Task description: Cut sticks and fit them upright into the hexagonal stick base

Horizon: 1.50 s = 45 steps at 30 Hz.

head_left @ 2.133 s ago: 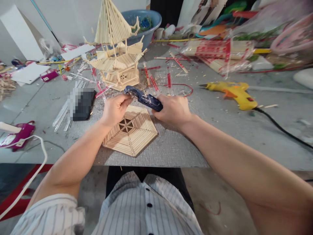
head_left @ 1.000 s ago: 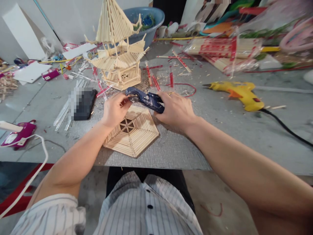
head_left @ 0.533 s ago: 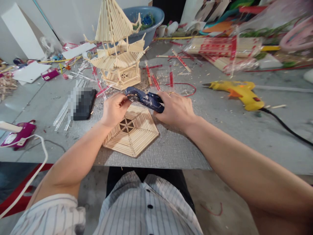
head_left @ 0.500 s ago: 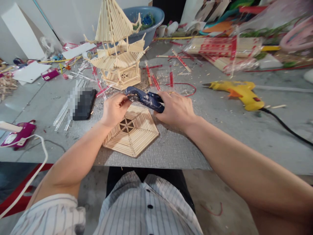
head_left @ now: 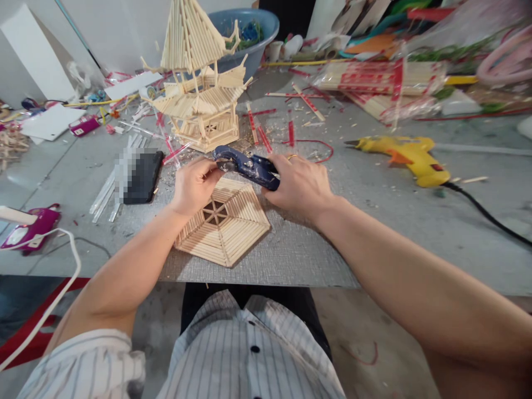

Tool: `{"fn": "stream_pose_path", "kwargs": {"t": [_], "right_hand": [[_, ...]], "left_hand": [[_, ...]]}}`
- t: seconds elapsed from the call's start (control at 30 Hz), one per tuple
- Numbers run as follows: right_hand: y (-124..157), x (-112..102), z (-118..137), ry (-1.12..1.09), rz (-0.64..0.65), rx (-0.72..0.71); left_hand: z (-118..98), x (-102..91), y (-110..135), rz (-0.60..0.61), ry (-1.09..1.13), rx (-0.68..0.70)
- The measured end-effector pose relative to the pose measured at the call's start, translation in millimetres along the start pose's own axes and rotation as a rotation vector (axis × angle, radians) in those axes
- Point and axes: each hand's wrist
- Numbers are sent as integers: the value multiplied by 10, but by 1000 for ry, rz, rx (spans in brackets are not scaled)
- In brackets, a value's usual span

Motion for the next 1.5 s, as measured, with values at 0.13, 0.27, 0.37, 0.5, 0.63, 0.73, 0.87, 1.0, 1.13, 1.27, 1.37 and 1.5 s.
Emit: {"fn": "stream_pose_path", "kwargs": {"t": [0.13,0.27,0.37,0.5,0.63,0.73,0.87,1.0,1.13,1.27,1.37,1.5], "right_hand": [[7,-1,-1,2,0,-3],[11,-15,5,1,17,9],[9,-22,10,19,28,32],[4,-19,7,32,27,28],[-1,-10,-6,36,7,-27],[-8,-1,-14,33,17,-24],[-11,4,-17,19,15,-28],[-9,0,-19,-7,6,-26],[-7,-4,-21,-9,8,-22],[-2,-8,-13,-3,18,-26],[2,-8,-8,5,25,-20],[4,-5,-6,5,23,-25]], "left_hand": [[-9,-5,-3,-6,-10,1],[-14,-8,-8,-3,-9,-6],[-10,-6,-8,-7,0,-19],[-11,-5,-4,-12,11,-11],[-18,-9,2,-5,11,22],[-9,-12,6,11,18,21],[9,-12,0,43,21,11],[10,-7,-11,84,72,9],[17,5,-7,122,127,9],[39,13,2,135,176,21],[48,17,2,156,220,23],[47,24,4,178,244,5]]}}
Point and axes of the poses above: each hand's wrist, its own y-axis away from the middle knuckle, its own x-axis out of the palm, z = x × y, and after that the axes turned 11 degrees about z, right-handed
